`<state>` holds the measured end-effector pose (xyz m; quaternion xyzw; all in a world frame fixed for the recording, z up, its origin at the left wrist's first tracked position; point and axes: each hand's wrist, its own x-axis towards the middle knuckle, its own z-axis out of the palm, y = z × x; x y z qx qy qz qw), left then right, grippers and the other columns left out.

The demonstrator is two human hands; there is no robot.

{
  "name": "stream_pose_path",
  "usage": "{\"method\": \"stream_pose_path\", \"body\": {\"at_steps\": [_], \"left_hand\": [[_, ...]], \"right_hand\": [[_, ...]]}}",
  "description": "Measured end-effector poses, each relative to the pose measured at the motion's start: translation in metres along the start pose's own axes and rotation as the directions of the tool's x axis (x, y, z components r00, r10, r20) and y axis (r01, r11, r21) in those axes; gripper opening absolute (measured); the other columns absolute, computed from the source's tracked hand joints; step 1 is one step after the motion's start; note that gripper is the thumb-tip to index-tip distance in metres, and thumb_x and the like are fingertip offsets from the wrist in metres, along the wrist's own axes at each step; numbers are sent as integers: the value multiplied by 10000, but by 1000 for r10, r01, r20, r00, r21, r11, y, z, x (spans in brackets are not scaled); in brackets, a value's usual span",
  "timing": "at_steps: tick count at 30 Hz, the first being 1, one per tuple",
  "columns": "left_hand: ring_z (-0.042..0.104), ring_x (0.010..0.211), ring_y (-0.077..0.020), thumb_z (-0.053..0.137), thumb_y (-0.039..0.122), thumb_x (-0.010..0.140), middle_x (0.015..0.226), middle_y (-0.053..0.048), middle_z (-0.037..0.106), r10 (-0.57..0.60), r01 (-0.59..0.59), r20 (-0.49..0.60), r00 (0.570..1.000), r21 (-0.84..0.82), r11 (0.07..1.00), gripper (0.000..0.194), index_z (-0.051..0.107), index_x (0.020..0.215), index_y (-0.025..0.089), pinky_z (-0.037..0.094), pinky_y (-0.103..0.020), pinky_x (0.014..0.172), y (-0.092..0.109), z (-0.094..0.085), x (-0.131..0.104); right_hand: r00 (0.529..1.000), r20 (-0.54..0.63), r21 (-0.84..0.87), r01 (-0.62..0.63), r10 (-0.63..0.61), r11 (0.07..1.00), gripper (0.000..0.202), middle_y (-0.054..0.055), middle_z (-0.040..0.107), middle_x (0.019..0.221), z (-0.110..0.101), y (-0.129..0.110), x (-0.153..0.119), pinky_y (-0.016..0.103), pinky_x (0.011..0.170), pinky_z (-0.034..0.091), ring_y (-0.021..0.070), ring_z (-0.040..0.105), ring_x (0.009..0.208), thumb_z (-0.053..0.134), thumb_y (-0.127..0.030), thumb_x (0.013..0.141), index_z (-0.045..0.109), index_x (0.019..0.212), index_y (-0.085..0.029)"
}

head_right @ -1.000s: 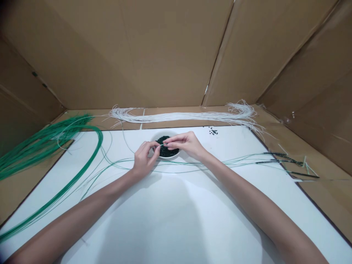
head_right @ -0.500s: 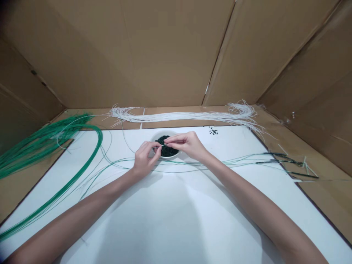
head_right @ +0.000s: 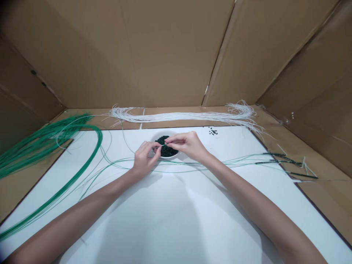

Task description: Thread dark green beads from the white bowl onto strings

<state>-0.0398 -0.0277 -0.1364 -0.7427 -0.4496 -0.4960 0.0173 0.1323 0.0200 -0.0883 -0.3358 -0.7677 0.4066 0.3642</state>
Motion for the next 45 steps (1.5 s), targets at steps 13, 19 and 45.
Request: {"method": "stream_pose_path", "body": {"at_steps": [13,19,45], "left_hand": [[445,608,-110,485,172,796,613,-5,543,67,-69,34,997,58,996,92,573,814,154,400,-221,608,-1,2,-1],[460,623,-115,499,156,788,667,-22,585,128,-130,28,991,66,989,92,574,841,146,407,-227,608,-1,2,-1],[479,624,-117,481,192,810,659,-22,580,83,-84,15,996,34,996,105,567,854,152,411,-235,621,-2,1,-1]], "right_hand": [[914,218,-535,406,-343,741,163,55,691,820,-1,-6,-1,233,656,523,154,646,733,496,-130,749,657,740,-154],[934,194,-494,357,-300,793,148,43,686,800,1,-9,-2,226,629,517,136,635,684,501,-135,745,646,758,-161],[999,51,93,-4,-1,996,160,69,678,848,4,10,2,278,693,528,182,632,784,662,-259,634,700,754,-160]]}}
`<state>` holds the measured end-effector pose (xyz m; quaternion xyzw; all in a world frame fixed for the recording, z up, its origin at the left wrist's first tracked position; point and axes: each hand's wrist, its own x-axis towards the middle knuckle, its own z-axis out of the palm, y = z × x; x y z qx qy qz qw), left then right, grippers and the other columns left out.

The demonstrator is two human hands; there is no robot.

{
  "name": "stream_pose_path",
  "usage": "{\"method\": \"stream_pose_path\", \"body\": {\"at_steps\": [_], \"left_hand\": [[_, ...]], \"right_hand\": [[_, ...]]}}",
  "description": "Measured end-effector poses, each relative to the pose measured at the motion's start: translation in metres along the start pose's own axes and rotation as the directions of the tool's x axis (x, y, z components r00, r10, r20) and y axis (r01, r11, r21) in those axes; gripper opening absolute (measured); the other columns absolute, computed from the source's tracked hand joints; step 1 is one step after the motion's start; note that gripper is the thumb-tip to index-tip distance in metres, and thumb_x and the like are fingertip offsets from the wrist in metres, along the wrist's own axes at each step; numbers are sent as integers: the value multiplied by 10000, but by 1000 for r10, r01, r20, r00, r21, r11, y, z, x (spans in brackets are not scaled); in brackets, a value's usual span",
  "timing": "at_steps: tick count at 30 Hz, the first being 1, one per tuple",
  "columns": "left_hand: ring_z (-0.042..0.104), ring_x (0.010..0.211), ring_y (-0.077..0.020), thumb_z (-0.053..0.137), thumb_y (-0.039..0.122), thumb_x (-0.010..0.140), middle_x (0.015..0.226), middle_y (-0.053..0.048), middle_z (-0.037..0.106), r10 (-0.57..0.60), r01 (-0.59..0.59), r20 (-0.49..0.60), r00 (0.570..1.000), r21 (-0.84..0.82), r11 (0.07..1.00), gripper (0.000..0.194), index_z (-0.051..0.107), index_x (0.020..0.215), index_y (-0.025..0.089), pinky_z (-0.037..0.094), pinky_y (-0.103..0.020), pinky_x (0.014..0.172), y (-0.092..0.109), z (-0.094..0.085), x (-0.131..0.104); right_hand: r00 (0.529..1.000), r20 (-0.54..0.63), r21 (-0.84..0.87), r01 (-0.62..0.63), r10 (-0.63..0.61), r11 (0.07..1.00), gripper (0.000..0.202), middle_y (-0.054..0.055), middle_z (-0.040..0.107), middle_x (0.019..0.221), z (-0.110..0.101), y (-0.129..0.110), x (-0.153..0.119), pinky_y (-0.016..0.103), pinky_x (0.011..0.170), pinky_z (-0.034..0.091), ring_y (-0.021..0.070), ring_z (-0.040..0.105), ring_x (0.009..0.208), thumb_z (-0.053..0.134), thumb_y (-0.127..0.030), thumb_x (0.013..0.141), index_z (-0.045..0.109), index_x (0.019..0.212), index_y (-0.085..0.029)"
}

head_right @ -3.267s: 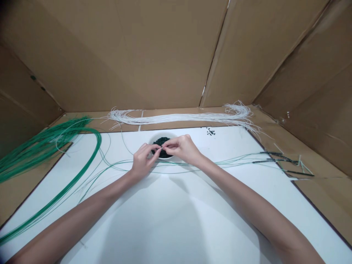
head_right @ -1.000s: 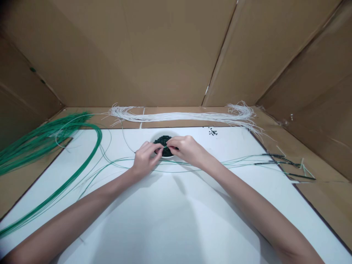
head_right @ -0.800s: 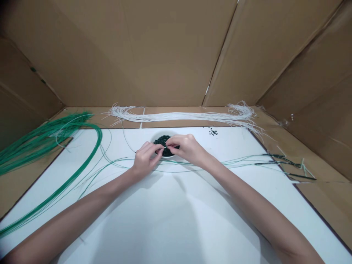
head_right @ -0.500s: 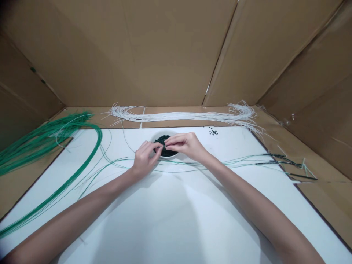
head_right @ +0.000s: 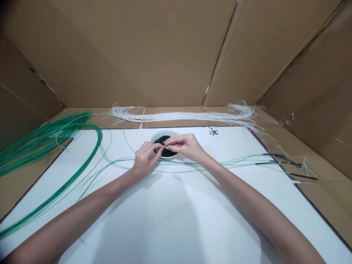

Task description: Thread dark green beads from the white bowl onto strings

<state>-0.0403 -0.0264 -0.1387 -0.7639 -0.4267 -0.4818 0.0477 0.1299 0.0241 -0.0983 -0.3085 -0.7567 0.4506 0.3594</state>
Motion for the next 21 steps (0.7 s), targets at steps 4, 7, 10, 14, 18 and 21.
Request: {"method": "stream_pose_path", "body": {"at_steps": [4,7,10,14,18,21], "left_hand": [[478,623,-117,479,199,813,656,-21,581,-4,4,1,1000,3,1000,110,571,849,152,411,-236,616,0,0,0],[488,622,-114,481,205,815,670,-20,598,-5,5,7,1000,-7,1000,111,573,852,155,418,-234,617,0,1,-1],[508,647,-113,504,206,806,732,-24,633,-3,3,-2,1000,-33,999,111,571,881,157,433,-231,629,-2,2,-2],[525,668,-114,509,204,807,801,-34,655,-8,8,-11,1000,-42,999,166,570,955,156,445,-230,629,-3,2,-2],[521,665,-119,487,204,822,766,-24,656,-10,11,22,1000,-45,999,158,589,937,168,441,-243,637,-3,1,-1],[521,667,-118,498,207,816,760,-23,654,-17,17,10,1000,-45,999,126,593,887,165,440,-243,639,-2,1,-1]], "right_hand": [[1000,-2,-3,13,-13,1000,156,65,678,845,0,1,-1,276,709,527,176,633,785,660,-260,640,697,755,-162],[999,-5,-55,38,-38,998,158,64,677,849,1,0,-2,282,713,528,176,634,778,646,-279,656,698,758,-170],[997,-27,-117,64,-67,991,163,62,679,835,3,-2,-3,287,720,529,174,635,766,642,-298,661,697,753,-174],[997,-68,-90,26,-32,996,184,58,679,804,5,-4,-3,297,722,534,177,640,735,658,-330,638,690,715,-165],[998,-17,-137,55,-58,989,153,50,685,800,3,-7,-3,289,706,534,177,639,730,631,-308,661,693,706,-176],[998,29,-175,68,-63,982,146,49,687,811,1,-9,-3,273,683,535,177,639,739,603,-278,682,696,729,-176]]}}
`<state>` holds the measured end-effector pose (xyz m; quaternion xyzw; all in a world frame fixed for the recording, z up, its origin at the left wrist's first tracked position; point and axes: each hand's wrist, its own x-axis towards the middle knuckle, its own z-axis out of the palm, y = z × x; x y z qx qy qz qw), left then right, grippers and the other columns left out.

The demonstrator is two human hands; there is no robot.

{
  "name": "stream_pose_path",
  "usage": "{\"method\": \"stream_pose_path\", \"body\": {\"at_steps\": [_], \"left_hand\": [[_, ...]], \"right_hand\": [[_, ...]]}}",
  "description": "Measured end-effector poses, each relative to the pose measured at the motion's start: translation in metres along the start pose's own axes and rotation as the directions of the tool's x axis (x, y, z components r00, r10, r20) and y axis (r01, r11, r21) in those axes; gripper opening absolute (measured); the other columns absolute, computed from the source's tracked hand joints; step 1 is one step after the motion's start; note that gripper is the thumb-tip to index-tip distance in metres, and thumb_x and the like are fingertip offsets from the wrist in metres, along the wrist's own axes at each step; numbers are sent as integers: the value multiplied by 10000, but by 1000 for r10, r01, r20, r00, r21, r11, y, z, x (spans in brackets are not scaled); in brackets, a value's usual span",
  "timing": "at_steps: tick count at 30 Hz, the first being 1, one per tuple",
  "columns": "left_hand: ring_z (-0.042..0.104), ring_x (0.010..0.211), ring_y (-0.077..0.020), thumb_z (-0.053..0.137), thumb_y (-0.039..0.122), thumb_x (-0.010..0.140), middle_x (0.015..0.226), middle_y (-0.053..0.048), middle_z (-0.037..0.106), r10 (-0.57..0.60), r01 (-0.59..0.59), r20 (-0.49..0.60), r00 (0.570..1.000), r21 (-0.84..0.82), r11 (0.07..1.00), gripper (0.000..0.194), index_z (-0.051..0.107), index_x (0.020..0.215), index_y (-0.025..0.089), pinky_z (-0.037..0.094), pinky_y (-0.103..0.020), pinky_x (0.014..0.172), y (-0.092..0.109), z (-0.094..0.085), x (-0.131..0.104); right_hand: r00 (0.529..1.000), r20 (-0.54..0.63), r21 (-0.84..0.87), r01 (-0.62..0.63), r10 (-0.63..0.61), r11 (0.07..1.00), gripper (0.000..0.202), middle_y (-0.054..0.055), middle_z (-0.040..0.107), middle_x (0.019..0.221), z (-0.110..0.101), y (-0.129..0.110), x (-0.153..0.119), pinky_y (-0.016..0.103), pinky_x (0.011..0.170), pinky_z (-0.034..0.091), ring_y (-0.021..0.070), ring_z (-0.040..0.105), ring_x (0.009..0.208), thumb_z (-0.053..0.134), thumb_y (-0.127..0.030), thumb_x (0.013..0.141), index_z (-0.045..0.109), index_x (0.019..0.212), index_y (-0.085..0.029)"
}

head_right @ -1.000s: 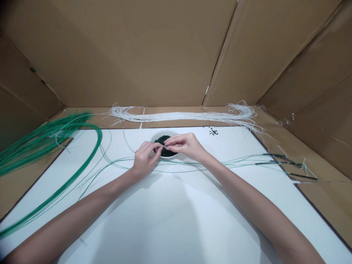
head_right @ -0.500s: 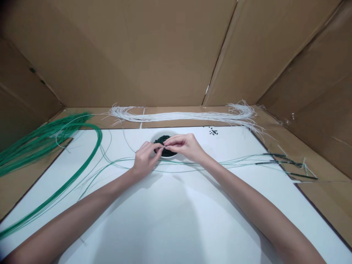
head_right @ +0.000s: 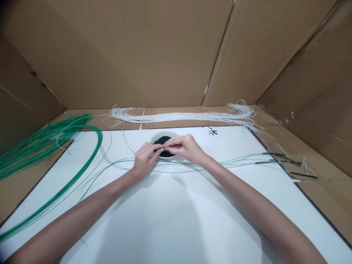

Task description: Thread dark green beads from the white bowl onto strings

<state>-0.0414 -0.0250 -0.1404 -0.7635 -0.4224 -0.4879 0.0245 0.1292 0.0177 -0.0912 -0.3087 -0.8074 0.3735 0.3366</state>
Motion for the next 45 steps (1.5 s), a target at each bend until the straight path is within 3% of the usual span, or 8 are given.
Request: {"method": "stream_pose_path", "body": {"at_steps": [13,19,23,30,35,40,45], "left_hand": [[522,646,-113,506,207,805,735,-25,645,-11,11,-26,1000,2,1000,97,578,850,158,443,-234,621,2,0,1],[520,651,-110,485,188,802,740,-23,627,-42,41,-23,999,-7,999,136,565,909,164,443,-229,636,3,0,0],[489,622,-109,494,183,795,657,-8,592,-68,68,-24,997,10,998,96,582,828,166,422,-229,623,2,-2,2],[463,606,-95,516,175,792,645,1,570,-86,87,-69,994,7,996,55,567,803,160,404,-213,616,2,-1,4],[449,594,-90,512,162,793,652,2,571,-48,50,-102,994,10,999,48,560,802,159,399,-209,610,2,-1,3],[446,588,-91,510,167,796,641,3,565,-43,45,-108,993,18,999,54,560,813,158,396,-209,607,2,-1,3],[445,581,-92,519,158,789,630,2,559,-41,42,-116,992,12,999,48,563,807,155,393,-215,602,3,-1,4]], "right_hand": [[997,-56,-178,45,-56,983,145,35,689,758,3,-10,0,256,625,544,159,637,662,561,-245,702,685,680,-174],[996,-34,32,-79,80,996,159,49,687,822,1,-1,2,294,721,541,187,643,748,623,-272,659,701,754,-170],[992,25,213,-128,126,969,248,68,651,962,-1,7,3,321,803,515,190,617,867,638,-294,657,690,869,-176],[993,3,179,-113,114,977,214,68,595,912,-2,10,4,310,773,519,147,611,775,646,-317,662,702,828,-193],[985,-3,354,-159,171,922,195,56,629,836,1,9,3,311,726,539,149,632,718,674,-285,627,701,776,-162],[972,-56,413,-187,229,891,399,55,681,773,4,9,2,327,695,543,172,647,710,701,-267,592,634,971,-161],[978,-98,386,-134,185,913,410,61,695,783,3,9,3,346,765,518,181,652,735,715,-268,576,622,961,-161]]}}
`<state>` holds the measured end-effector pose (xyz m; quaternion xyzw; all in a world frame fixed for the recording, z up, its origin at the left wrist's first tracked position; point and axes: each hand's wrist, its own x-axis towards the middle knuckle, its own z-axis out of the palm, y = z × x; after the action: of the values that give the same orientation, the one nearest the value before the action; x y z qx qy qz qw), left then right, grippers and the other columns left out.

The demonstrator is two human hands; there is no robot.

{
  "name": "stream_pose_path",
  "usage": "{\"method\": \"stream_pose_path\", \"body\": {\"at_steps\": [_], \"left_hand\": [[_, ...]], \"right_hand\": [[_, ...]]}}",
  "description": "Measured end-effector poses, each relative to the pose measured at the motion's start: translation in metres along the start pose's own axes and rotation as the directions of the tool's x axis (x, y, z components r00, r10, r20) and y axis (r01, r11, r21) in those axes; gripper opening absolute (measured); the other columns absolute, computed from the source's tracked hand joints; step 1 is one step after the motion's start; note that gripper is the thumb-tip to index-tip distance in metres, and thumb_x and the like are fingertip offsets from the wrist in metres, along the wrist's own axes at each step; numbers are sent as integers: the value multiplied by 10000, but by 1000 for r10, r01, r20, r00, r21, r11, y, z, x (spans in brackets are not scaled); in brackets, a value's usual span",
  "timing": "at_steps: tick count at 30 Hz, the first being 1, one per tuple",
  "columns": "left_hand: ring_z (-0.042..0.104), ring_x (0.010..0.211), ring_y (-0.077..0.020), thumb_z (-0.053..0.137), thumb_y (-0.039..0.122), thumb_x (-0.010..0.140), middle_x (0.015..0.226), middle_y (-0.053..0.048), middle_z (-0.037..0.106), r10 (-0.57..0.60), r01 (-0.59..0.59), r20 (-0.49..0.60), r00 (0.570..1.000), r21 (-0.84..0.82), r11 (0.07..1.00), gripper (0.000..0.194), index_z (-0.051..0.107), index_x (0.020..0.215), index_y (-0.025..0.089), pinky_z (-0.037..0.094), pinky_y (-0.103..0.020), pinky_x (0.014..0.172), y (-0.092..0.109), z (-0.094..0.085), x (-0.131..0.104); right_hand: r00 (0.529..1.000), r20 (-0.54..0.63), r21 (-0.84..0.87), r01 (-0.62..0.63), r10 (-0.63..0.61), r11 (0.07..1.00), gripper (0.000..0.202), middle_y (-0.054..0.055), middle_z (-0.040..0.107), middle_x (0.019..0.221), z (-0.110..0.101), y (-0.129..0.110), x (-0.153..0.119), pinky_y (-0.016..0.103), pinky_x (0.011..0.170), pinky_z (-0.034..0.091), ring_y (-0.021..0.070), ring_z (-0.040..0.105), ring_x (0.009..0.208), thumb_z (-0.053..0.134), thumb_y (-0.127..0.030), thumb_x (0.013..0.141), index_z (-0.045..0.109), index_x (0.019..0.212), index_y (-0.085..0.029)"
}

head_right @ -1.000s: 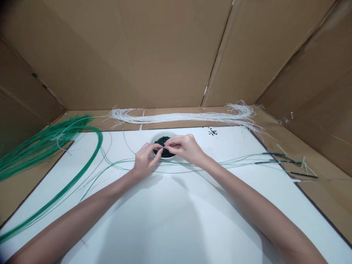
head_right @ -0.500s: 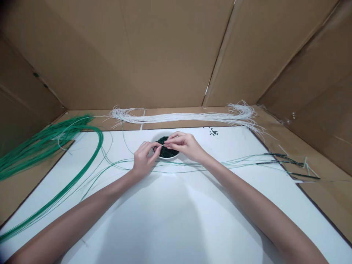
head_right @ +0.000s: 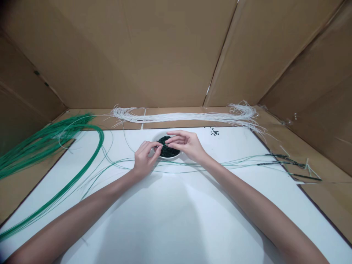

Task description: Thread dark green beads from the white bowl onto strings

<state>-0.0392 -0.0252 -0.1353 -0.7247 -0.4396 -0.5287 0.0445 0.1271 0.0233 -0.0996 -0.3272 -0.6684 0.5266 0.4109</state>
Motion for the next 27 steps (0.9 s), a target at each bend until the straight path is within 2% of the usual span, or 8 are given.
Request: {"method": "stream_pose_path", "body": {"at_steps": [13,27], "left_hand": [[455,582,-98,500,191,802,638,-5,578,2,-2,3,1000,-5,1000,75,570,807,161,395,-218,595,-1,0,-1],[457,588,-102,512,182,795,623,-4,571,-1,1,20,1000,10,1000,72,578,812,157,404,-220,596,-1,1,-1]], "right_hand": [[1000,-11,6,-24,24,1000,346,66,698,787,1,-1,0,356,776,516,195,656,750,722,-274,564,633,873,-147],[1000,6,1,-13,13,1000,313,60,697,793,2,-3,-1,342,775,519,183,656,744,713,-245,583,631,869,-149]]}}
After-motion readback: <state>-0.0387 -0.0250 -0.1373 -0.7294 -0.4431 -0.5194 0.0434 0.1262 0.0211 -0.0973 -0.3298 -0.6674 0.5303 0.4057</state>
